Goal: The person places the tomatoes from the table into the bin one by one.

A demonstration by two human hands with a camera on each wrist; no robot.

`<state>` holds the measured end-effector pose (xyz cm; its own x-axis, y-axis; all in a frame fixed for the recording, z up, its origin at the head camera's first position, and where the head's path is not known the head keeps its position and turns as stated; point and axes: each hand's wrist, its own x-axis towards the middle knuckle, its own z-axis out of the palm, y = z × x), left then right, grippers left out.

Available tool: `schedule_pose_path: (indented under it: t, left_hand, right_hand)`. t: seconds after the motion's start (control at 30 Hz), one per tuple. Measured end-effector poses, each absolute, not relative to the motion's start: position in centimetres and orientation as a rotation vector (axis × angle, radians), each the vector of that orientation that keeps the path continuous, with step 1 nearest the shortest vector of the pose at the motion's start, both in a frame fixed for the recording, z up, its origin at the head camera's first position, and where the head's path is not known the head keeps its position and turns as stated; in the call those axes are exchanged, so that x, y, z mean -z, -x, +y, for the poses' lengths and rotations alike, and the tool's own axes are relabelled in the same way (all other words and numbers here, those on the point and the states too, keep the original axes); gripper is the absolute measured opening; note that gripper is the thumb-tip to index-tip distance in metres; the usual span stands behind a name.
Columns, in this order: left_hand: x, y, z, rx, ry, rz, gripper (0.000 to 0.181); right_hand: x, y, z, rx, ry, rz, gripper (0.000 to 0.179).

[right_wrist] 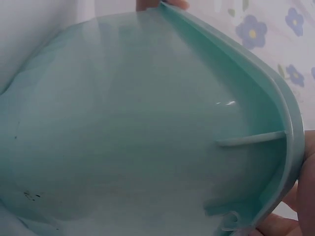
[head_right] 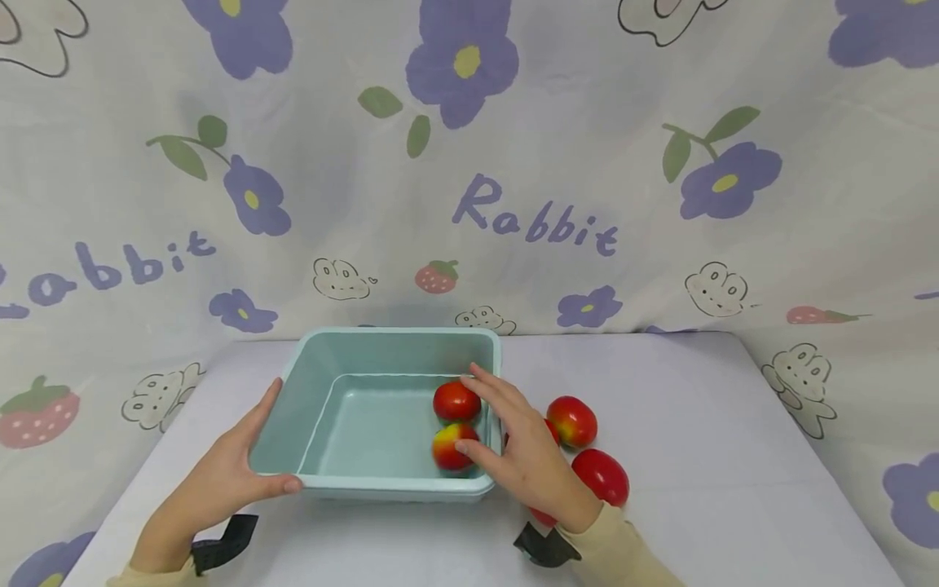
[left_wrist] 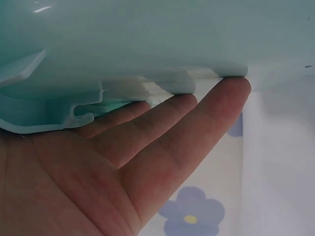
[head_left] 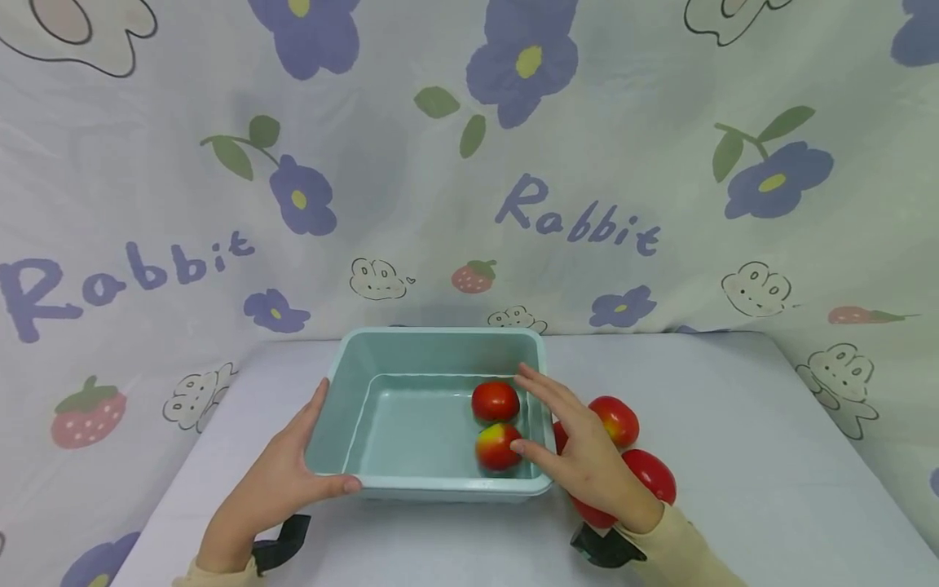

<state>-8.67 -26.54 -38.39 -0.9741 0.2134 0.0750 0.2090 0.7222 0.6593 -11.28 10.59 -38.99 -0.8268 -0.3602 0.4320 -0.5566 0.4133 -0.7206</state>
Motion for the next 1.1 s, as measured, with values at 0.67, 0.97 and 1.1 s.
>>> schedule_pose_path:
  t: [0.67,0.97,1.1]
  left_hand:
    - [38.3,8.8,-26.2,-1.101,-0.304,2.925,0.121]
    - [38.1,8.7,-26.2,-1.086,-0.305,2.934,0.124]
    - [38.2,8.8,-26.1,-1.089,-0.311,2.934,0.124]
  right_hand:
    - [34.6,11.3,13.4,-1.371,-0.608,-2.425,0.050]
    - [35.6,12.9,15.9,-1.479,-0.515,-2.429,0.048]
    - [37.3,14.2,17.4,-1.499,-0.502,-2.415,0.049]
